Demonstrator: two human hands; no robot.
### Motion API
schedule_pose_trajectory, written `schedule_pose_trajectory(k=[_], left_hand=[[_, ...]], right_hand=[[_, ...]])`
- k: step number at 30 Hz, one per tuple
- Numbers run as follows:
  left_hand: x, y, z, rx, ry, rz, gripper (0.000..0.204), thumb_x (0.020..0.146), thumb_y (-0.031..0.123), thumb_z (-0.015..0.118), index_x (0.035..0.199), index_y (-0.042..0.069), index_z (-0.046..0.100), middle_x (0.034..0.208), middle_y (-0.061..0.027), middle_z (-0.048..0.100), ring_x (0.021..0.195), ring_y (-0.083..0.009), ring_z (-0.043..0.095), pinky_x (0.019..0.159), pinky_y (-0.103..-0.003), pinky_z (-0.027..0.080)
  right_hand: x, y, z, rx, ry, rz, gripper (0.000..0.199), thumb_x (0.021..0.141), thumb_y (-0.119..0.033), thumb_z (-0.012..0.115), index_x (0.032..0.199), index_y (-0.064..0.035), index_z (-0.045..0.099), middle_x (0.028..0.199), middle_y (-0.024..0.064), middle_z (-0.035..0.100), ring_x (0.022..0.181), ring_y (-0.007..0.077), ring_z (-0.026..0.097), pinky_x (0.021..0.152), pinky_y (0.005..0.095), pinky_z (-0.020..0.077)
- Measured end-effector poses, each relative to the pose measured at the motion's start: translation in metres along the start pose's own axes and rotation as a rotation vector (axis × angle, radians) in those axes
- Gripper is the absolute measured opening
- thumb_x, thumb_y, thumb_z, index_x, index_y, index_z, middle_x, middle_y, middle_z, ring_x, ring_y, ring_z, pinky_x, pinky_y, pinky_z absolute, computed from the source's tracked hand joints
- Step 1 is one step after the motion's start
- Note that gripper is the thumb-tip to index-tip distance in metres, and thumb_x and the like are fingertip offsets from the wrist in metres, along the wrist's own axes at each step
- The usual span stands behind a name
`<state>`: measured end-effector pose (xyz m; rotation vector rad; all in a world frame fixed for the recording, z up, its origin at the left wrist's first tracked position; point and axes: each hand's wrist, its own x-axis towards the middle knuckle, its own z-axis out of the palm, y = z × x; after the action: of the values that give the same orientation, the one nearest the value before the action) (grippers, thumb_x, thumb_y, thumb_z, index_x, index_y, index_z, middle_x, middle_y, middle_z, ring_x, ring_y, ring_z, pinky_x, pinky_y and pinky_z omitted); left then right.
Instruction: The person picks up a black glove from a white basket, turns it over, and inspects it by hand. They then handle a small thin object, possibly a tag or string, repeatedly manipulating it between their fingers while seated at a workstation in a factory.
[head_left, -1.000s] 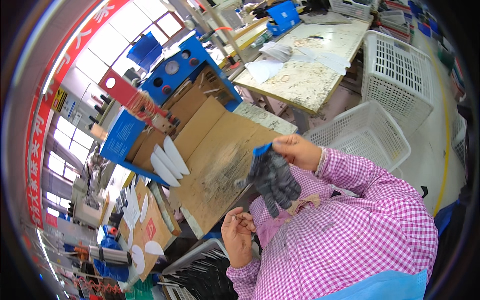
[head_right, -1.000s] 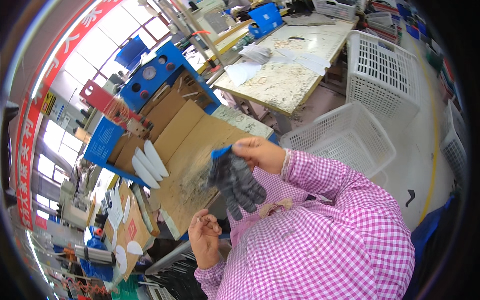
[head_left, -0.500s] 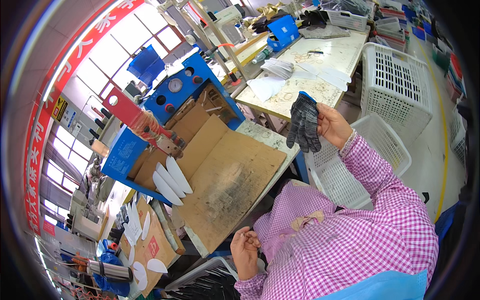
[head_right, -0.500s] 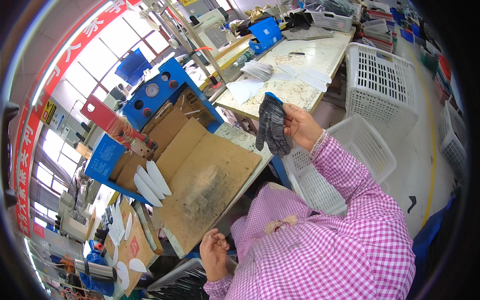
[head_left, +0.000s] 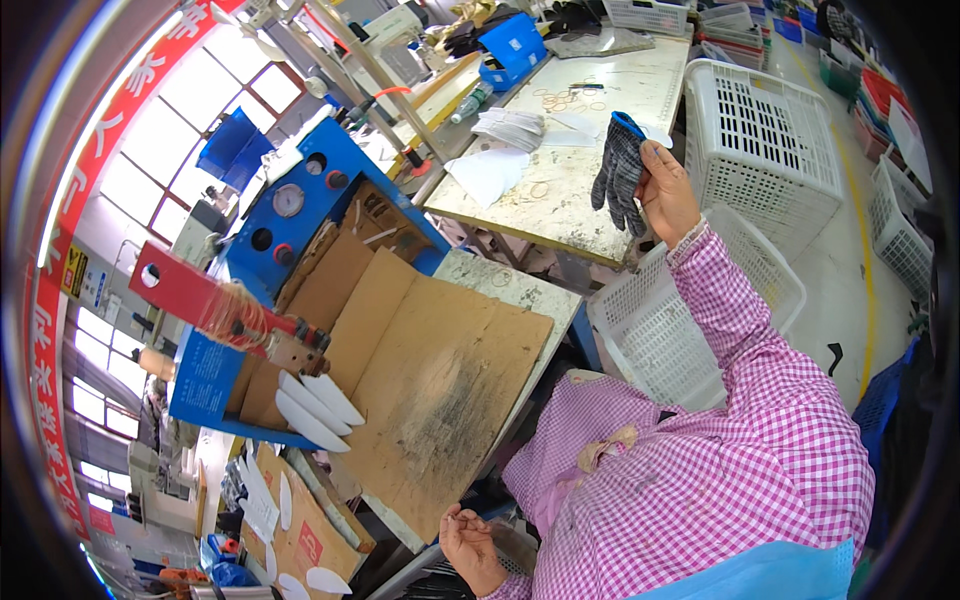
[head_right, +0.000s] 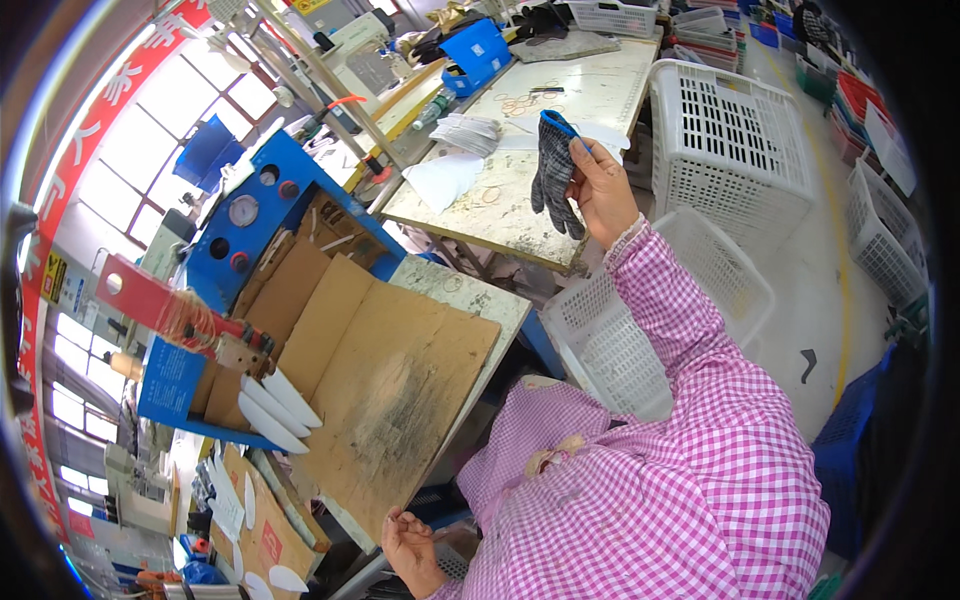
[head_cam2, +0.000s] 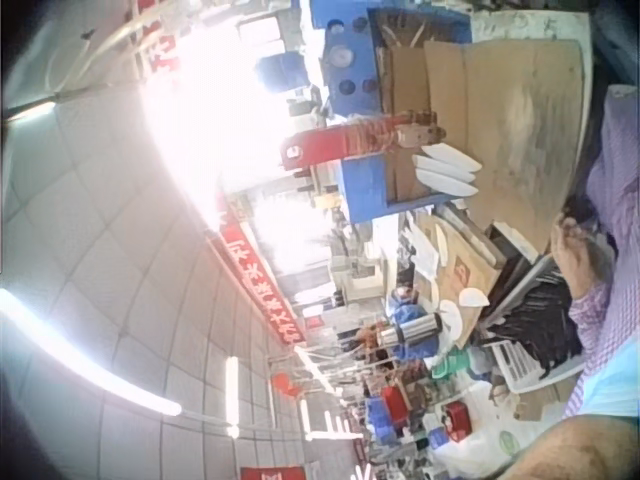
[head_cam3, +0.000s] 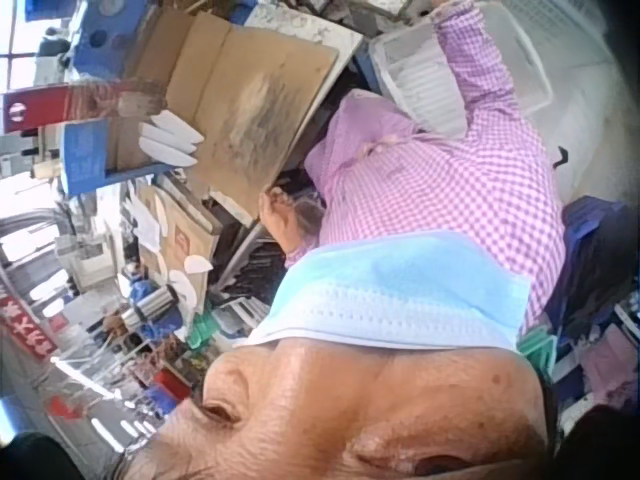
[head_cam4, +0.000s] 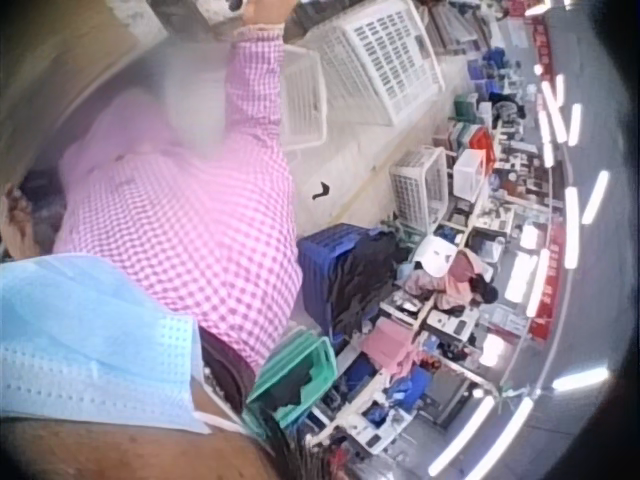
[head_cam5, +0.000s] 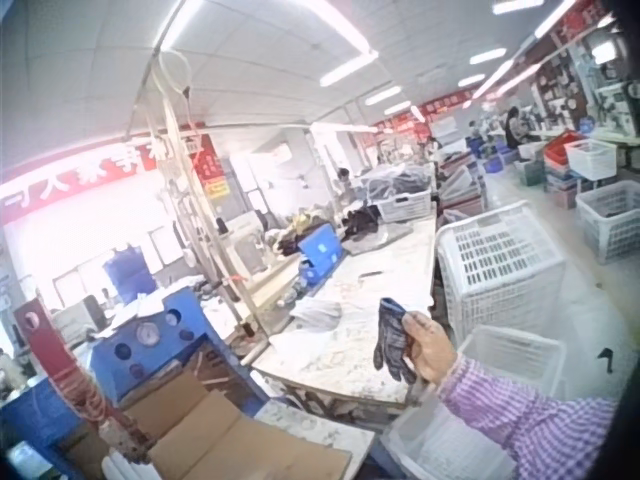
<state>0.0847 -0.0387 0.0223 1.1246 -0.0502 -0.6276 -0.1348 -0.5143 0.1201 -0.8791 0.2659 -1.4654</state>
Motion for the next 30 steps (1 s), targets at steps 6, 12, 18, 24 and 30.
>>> schedule_pose_trajectory(k=[6, 12, 18, 24, 30], left_hand=[[0.03, 0.004, 0.005, 0.007, 0.026, -0.053, 0.021, 0.095, 0.019, 0.048, 0.104, 0.002, 0.055, 0.078, -0.0087, 0.059, 0.06, -0.0178, 0.053, 0.053, -0.03, 0.042], [0.078, 0.025, 0.011, 0.011, 0.046, -0.127, 0.02, 0.095, 0.017, 0.047, 0.103, 0.001, 0.055, 0.078, -0.0094, 0.058, 0.059, -0.0177, 0.053, 0.053, -0.03, 0.043], [0.144, 0.064, 0.03, 0.034, 0.008, -0.22, 0.02, 0.096, 0.016, 0.047, 0.102, 0.0, 0.055, 0.077, -0.0102, 0.058, 0.059, -0.0177, 0.052, 0.054, -0.03, 0.044], [0.15, 0.087, 0.056, 0.019, 0.028, -0.334, 0.02, 0.096, 0.015, 0.046, 0.101, -0.002, 0.055, 0.077, -0.0109, 0.058, 0.059, -0.0176, 0.052, 0.054, -0.03, 0.045], [0.115, 0.117, 0.077, -0.051, 0.045, -0.408, 0.02, 0.096, 0.014, 0.046, 0.1, -0.003, 0.056, 0.077, -0.012, 0.058, 0.06, -0.0182, 0.053, 0.055, -0.031, 0.046]], right_hand=[[0.031, 0.018, -0.012, -0.231, 0.119, -0.138, 0.024, 0.089, -0.024, 0.066, 0.105, -0.0065, 0.062, 0.081, -0.0039, 0.06, 0.064, 0.0034, 0.053, 0.051, 0.0192, 0.0419], [0.065, 0.069, 0.007, -0.428, 0.117, -0.168, 0.025, 0.088, -0.027, 0.067, 0.103, -0.0068, 0.064, 0.075, -0.0055, 0.056, 0.059, 0.0022, 0.048, 0.051, 0.0187, 0.0412], [0.102, 0.109, 0.03, -0.395, 0.224, 0.129, 0.029, 0.088, -0.035, 0.065, 0.1, -0.0092, 0.064, 0.077, -0.0055, 0.06, 0.062, 0.0036, 0.05, 0.052, 0.0211, 0.0408], [0.109, 0.111, 0.045, -0.68, 0.248, 0.235, 0.02, 0.089, -0.026, 0.065, 0.1, -0.0097, 0.064, 0.083, -0.0062, 0.061, 0.07, 0.0034, 0.044, 0.06, 0.0203, 0.033], [0.109, 0.071, 0.08, -0.739, 0.233, 0.347, 0.027, 0.084, -0.026, 0.069, 0.101, -0.0067, 0.061, 0.084, -0.0022, 0.063, 0.076, 0.0075, 0.052, 0.063, 0.0234, 0.0351]])
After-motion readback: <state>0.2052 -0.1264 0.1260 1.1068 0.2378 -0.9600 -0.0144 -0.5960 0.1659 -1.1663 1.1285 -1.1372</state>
